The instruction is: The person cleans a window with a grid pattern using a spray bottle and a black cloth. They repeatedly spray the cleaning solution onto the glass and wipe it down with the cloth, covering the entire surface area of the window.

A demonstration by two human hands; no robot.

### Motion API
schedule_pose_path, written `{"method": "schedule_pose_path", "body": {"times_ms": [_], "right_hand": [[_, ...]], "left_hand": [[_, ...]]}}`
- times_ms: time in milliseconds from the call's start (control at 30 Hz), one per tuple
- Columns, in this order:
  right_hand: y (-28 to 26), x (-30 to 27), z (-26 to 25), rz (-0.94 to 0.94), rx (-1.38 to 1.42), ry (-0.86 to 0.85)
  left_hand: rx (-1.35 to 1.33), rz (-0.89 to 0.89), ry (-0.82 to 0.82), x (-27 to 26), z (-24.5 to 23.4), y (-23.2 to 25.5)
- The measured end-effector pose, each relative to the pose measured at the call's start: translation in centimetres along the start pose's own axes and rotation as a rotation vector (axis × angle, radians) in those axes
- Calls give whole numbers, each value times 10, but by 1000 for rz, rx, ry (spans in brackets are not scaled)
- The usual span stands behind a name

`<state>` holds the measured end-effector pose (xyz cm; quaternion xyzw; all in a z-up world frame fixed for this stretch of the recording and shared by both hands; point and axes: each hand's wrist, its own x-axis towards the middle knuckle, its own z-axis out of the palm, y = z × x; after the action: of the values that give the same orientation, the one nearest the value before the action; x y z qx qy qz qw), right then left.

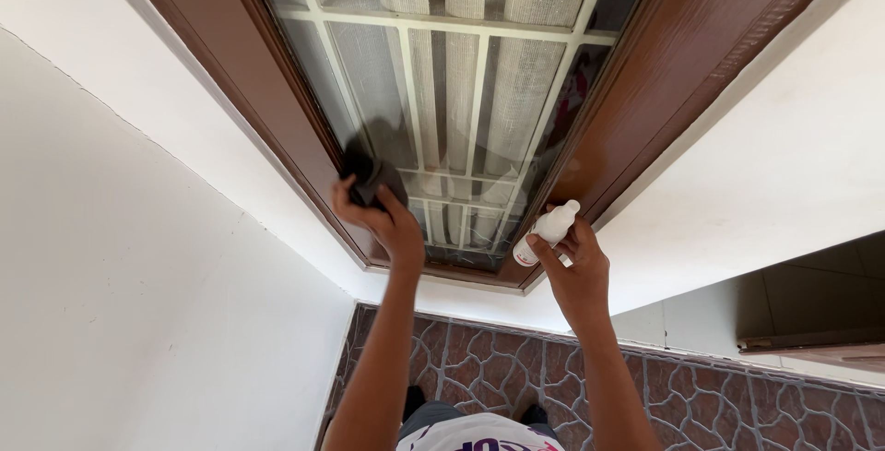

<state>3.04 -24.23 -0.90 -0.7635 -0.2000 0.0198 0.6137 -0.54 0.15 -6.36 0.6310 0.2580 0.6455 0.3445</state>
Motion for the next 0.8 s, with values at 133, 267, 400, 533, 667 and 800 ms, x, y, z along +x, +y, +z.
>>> {"method": "schedule_pose_path", "body": {"times_ms": [133, 267, 400, 533, 667, 800], "right_hand": [[-3, -1, 0, -22, 21, 17], [-5, -3, -3, -35, 18, 6], [-2, -3, -7, -53, 67, 3], [2, -4, -10, -24, 81, 38], [6, -5, -17, 24, 90, 61], [18, -11, -21, -1, 88, 50]], "left_hand": [[7, -186, 43, -14, 9, -5], [-43, -284, 73, 4, 25, 29], [-117, -20, 55, 8, 42, 78], [-41, 316, -163, -13, 49, 103], [24, 485, -340, -55, 47, 83], [41, 544, -448, -103, 39, 36]]}}
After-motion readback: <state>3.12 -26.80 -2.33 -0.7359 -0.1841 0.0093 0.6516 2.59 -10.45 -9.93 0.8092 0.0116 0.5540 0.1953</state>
